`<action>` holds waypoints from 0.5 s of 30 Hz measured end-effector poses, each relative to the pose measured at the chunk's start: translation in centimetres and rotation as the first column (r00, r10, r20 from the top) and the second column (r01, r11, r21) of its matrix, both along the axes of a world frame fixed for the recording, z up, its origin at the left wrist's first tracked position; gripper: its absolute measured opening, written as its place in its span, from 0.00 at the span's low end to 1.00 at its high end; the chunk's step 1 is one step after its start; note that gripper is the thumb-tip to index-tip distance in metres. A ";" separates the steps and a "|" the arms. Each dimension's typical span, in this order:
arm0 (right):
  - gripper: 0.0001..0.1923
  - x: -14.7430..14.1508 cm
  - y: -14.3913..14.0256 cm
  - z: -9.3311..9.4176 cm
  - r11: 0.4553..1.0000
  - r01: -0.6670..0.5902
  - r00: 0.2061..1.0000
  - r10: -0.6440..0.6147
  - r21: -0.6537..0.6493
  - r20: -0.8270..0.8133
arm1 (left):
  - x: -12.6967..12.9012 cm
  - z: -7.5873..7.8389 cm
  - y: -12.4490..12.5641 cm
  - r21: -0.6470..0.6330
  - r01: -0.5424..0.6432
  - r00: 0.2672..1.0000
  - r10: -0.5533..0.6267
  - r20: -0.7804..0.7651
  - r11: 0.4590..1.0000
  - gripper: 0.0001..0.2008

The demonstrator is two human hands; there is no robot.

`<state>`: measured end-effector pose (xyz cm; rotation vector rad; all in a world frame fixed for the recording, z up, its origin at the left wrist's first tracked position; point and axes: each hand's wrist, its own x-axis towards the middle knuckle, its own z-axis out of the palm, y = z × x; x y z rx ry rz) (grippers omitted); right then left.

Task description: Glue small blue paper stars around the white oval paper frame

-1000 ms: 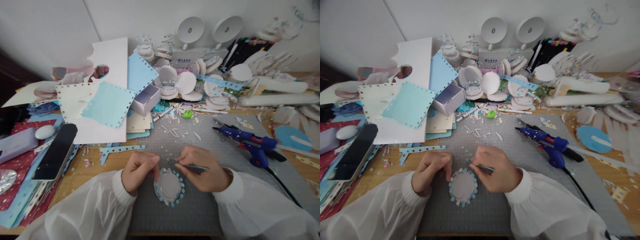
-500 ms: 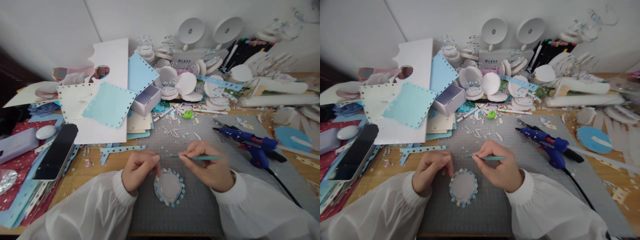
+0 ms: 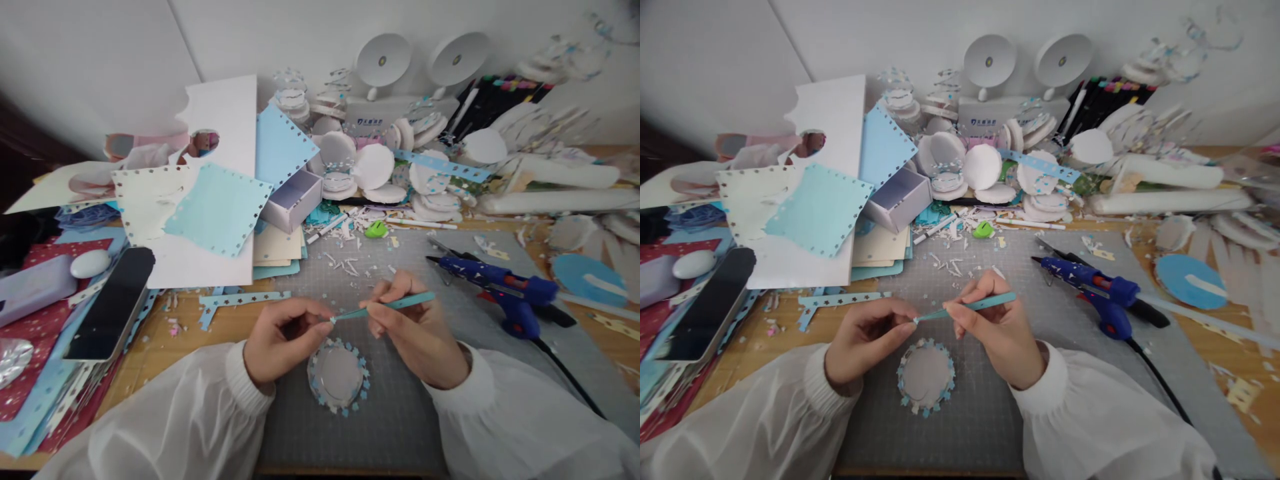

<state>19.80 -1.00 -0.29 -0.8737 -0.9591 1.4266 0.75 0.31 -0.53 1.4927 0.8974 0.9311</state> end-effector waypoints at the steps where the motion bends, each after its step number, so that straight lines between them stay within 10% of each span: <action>1: 0.11 0.0 0.0 -0.1 1.000 -0.004 1.000 0.004 0.006 0.008 | 0.0 0.0 0.0 0.010 -0.009 1.000 0.009 -0.010 1.000 0.07; 15: 0.09 0.1 0.0 -0.4 0.997 -0.001 0.999 -0.003 0.078 0.048 | 0.0 0.4 -0.1 0.031 0.001 0.996 0.002 -0.086 1.000 0.09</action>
